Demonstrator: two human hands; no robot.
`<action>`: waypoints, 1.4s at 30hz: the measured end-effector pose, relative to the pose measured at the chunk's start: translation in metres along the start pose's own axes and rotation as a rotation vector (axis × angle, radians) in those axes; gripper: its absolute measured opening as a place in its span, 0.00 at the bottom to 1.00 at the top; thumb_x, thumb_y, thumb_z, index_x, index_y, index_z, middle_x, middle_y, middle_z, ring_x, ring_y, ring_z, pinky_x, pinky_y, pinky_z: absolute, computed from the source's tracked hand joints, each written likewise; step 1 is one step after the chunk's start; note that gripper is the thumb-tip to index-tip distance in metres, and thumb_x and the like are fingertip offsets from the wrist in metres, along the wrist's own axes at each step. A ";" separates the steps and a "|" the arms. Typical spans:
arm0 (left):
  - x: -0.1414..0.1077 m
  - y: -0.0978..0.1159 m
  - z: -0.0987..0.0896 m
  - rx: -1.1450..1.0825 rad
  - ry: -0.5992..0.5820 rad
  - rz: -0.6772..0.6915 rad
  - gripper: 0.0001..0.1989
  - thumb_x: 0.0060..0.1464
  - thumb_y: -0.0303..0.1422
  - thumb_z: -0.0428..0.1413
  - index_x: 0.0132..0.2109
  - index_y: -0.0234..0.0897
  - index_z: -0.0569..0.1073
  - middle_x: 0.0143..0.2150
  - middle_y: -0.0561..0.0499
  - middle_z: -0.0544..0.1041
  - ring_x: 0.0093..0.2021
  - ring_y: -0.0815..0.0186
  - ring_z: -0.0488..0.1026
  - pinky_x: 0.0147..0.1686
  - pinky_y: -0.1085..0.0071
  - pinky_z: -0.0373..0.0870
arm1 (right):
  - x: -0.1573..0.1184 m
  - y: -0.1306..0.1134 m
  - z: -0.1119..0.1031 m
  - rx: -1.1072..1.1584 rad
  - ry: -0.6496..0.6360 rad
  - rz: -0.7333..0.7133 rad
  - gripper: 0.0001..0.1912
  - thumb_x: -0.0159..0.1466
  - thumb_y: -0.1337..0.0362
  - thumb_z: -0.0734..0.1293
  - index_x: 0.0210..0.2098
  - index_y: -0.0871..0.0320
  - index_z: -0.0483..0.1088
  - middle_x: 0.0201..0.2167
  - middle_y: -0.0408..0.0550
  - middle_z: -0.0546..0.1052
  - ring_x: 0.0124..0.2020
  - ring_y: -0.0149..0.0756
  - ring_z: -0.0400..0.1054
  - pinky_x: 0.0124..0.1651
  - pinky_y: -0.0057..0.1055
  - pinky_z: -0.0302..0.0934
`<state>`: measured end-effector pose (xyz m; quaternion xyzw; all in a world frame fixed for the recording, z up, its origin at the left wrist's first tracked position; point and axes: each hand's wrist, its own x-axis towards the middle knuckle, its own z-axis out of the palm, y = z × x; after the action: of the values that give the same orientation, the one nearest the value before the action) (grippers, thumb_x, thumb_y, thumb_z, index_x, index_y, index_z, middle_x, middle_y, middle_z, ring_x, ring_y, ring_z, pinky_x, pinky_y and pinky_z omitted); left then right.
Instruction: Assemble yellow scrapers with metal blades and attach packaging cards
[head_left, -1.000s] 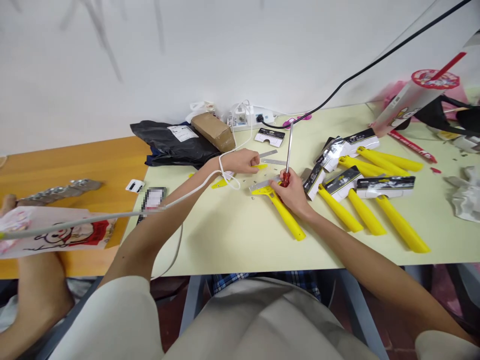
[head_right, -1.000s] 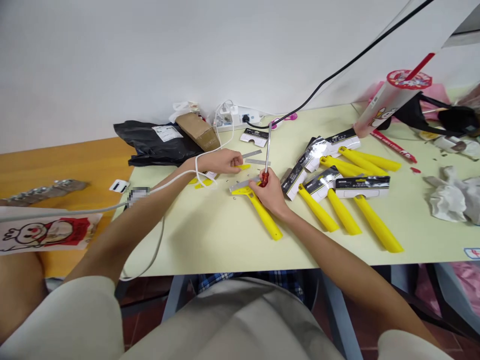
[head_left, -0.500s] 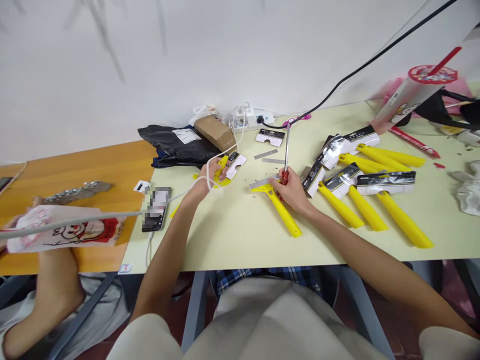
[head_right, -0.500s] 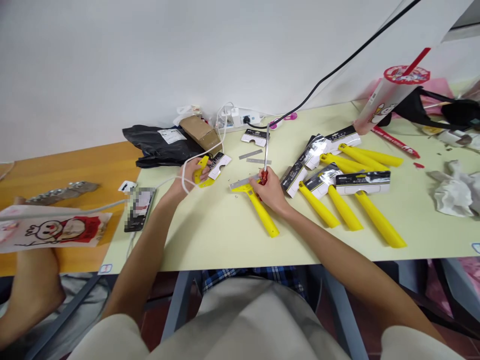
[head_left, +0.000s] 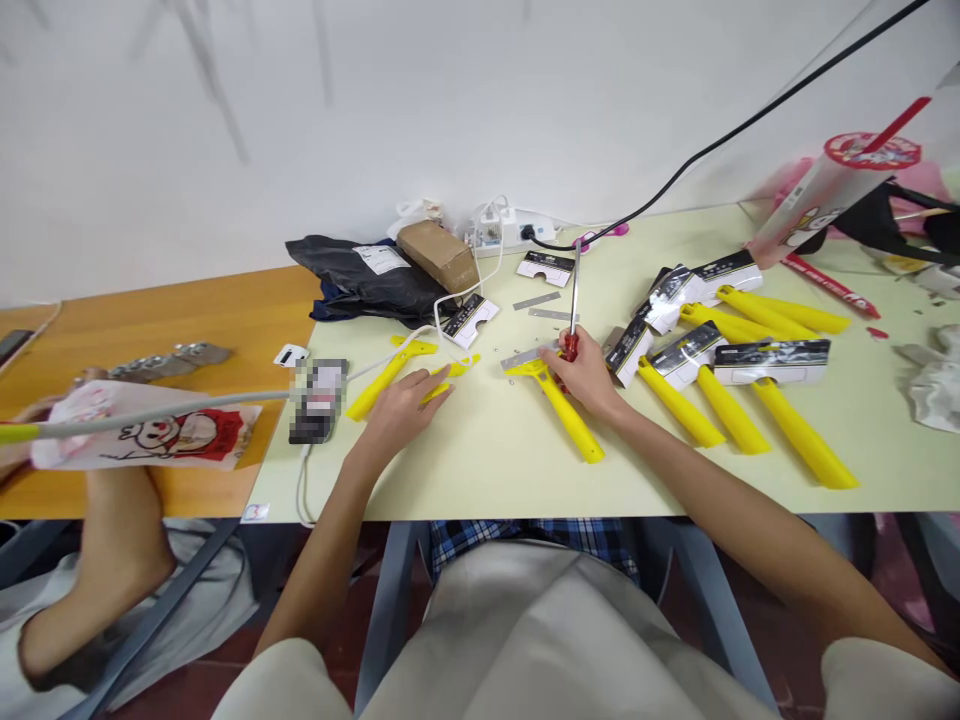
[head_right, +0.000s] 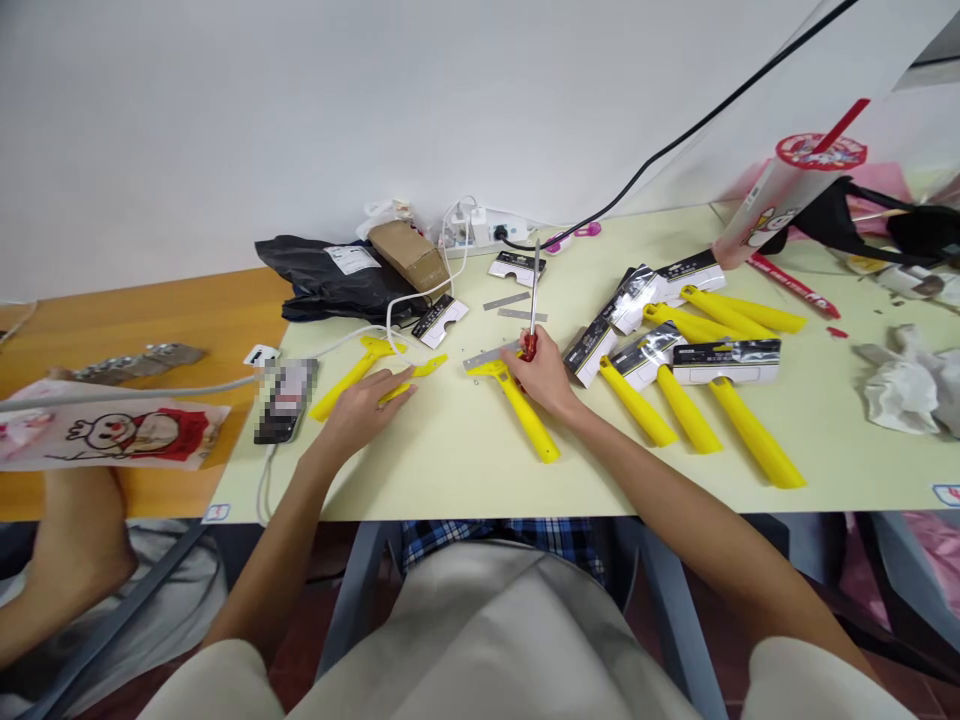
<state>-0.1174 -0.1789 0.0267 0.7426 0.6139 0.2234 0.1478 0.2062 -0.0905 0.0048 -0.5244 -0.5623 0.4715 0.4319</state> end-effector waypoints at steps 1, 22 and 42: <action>0.000 0.005 0.000 -0.063 0.000 -0.013 0.24 0.74 0.50 0.54 0.66 0.47 0.81 0.44 0.43 0.82 0.45 0.52 0.79 0.49 0.60 0.73 | 0.001 0.001 0.000 -0.002 -0.001 -0.005 0.23 0.60 0.54 0.78 0.38 0.48 0.58 0.26 0.37 0.64 0.24 0.38 0.63 0.24 0.35 0.57; 0.090 0.083 0.047 -0.973 0.089 -0.213 0.27 0.47 0.50 0.78 0.42 0.39 0.77 0.33 0.54 0.78 0.30 0.67 0.75 0.34 0.70 0.71 | -0.015 -0.010 0.015 0.312 -0.119 0.195 0.28 0.52 0.55 0.80 0.39 0.49 0.60 0.32 0.36 0.67 0.32 0.39 0.75 0.24 0.35 0.75; 0.056 0.056 0.064 -0.710 0.148 0.059 0.11 0.68 0.40 0.65 0.51 0.40 0.84 0.51 0.43 0.84 0.51 0.57 0.82 0.50 0.62 0.79 | -0.024 -0.019 0.013 0.566 -0.208 0.328 0.25 0.55 0.59 0.82 0.40 0.50 0.64 0.35 0.38 0.71 0.38 0.40 0.78 0.32 0.36 0.81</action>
<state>-0.0293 -0.1317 0.0080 0.6442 0.4854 0.4800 0.3450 0.1914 -0.1154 0.0216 -0.4161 -0.3583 0.7232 0.4189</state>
